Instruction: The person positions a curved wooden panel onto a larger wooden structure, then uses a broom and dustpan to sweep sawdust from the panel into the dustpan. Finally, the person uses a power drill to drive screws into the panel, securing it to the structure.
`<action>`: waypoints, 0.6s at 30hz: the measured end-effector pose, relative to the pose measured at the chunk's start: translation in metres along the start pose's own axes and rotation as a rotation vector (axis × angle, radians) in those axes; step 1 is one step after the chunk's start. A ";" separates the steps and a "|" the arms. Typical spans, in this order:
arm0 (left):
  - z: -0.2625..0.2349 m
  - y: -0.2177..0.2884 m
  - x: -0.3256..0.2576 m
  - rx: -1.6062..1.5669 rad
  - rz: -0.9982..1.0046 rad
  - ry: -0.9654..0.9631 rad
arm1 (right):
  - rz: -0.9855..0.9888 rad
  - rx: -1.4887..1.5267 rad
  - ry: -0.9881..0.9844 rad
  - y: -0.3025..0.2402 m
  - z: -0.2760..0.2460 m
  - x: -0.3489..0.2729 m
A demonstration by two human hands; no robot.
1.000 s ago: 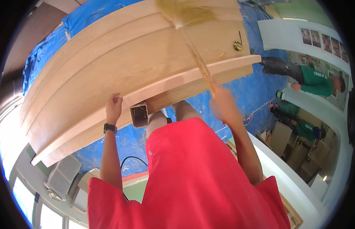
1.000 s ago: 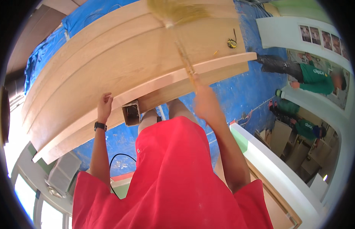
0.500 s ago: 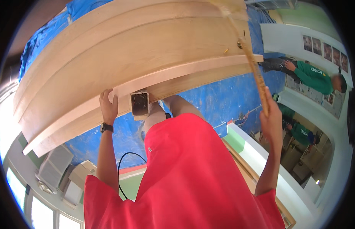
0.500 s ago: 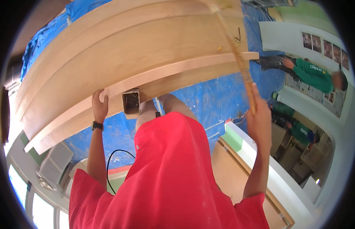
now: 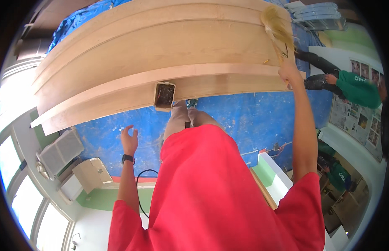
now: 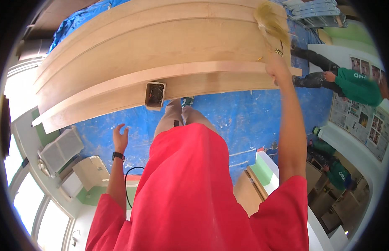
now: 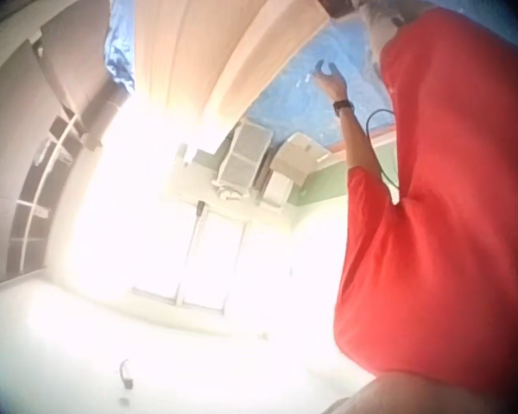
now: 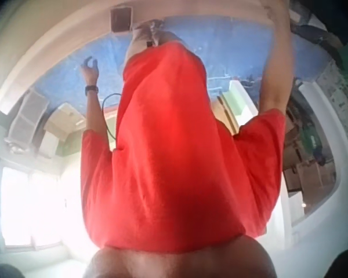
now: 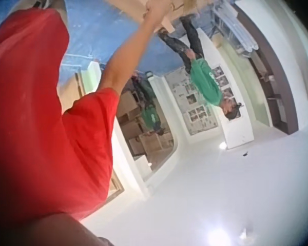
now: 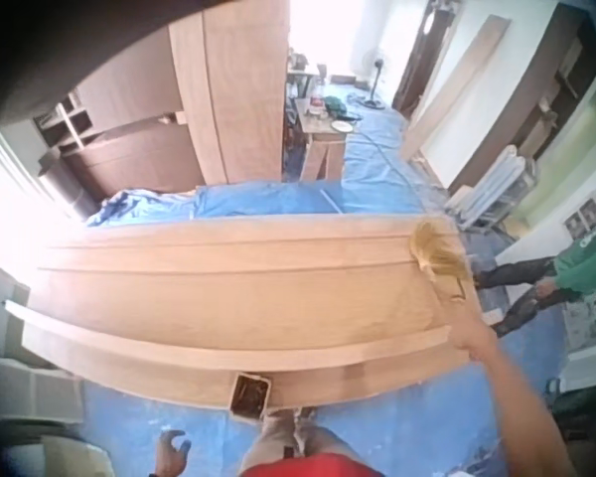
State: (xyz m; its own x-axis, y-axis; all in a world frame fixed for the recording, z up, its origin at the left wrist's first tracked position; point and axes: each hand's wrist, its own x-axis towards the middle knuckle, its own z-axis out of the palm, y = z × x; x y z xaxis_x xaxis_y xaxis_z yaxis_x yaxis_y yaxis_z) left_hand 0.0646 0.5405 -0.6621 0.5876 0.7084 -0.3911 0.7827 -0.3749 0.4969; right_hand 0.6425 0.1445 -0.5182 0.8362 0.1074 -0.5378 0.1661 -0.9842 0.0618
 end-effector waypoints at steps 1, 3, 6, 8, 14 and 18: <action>0.001 -0.007 -0.010 -0.009 -0.023 -0.017 | -0.029 -0.007 0.020 -0.009 0.005 -0.007; 0.018 -0.024 -0.033 -0.044 -0.082 -0.049 | -0.141 -0.018 0.118 -0.020 0.008 -0.029; 0.041 -0.041 -0.050 -0.153 -0.130 -0.160 | -0.302 -0.093 0.084 -0.012 0.032 -0.050; 0.050 -0.046 -0.059 -0.208 -0.176 -0.261 | -0.260 0.035 -0.024 -0.034 0.028 -0.085; 0.060 -0.058 -0.046 -0.216 -0.204 -0.477 | -0.216 0.254 -0.251 -0.127 0.012 -0.207; 0.047 -0.063 -0.009 -0.235 -0.153 -0.454 | -0.307 0.244 -0.283 -0.168 0.024 -0.239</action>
State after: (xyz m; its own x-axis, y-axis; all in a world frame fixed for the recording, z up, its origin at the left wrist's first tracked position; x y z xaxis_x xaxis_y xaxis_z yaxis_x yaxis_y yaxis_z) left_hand 0.0195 0.5297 -0.7269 0.5405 0.3950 -0.7429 0.8302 -0.1068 0.5472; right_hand 0.4023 0.2803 -0.4203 0.5874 0.3886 -0.7099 0.2267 -0.9211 -0.3165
